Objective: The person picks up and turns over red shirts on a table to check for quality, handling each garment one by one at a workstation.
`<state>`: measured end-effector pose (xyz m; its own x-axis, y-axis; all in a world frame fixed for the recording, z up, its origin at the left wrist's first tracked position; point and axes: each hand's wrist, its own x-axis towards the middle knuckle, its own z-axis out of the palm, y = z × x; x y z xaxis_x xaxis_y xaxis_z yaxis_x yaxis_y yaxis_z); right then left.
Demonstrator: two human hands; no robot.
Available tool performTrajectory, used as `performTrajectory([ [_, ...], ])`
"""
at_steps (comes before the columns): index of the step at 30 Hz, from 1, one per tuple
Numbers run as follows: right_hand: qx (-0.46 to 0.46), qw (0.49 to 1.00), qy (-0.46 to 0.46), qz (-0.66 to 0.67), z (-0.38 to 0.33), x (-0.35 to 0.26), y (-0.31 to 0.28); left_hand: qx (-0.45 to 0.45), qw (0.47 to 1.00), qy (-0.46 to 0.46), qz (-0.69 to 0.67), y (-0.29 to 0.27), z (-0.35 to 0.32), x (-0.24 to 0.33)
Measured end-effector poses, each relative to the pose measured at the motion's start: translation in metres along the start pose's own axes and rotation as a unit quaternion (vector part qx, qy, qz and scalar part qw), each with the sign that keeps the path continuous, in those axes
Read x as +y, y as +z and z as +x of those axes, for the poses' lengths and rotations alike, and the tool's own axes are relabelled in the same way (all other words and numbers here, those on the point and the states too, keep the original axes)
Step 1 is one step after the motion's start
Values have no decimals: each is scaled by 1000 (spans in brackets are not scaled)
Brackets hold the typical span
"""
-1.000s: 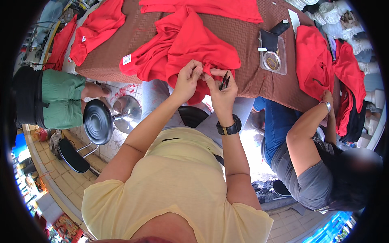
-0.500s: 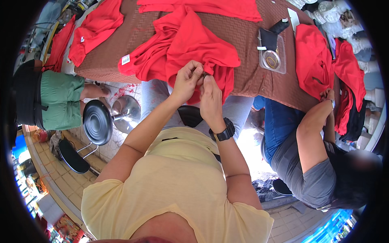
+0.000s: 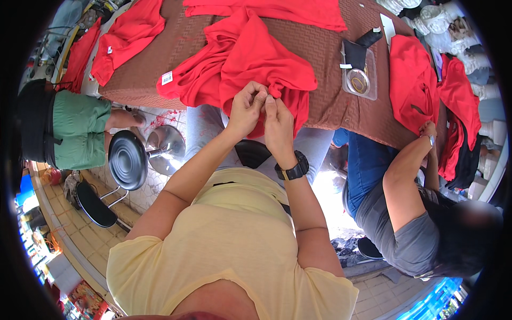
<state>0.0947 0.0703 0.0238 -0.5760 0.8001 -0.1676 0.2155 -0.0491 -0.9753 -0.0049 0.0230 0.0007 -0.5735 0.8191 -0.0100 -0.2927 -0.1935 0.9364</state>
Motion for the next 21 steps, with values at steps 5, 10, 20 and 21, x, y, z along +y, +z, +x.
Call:
performTrajectory([
  [5, -74, 982, 78, 155, -2, 4, -20, -215, 920, 41, 325, -37, -3, 53],
  [10, -153, 972, 169, 52, -13, -13, -37, -126, 910, 38, 393, -72, 1, 108],
  [20, 31, 998, -59, 6, -7, 8, -53, -101, 874, 231, 415, -12, -20, 43],
  [21, 23, 999, -46, 16, -4, 12, -51, -97, 865, 256, 420, -9, -18, 34],
])
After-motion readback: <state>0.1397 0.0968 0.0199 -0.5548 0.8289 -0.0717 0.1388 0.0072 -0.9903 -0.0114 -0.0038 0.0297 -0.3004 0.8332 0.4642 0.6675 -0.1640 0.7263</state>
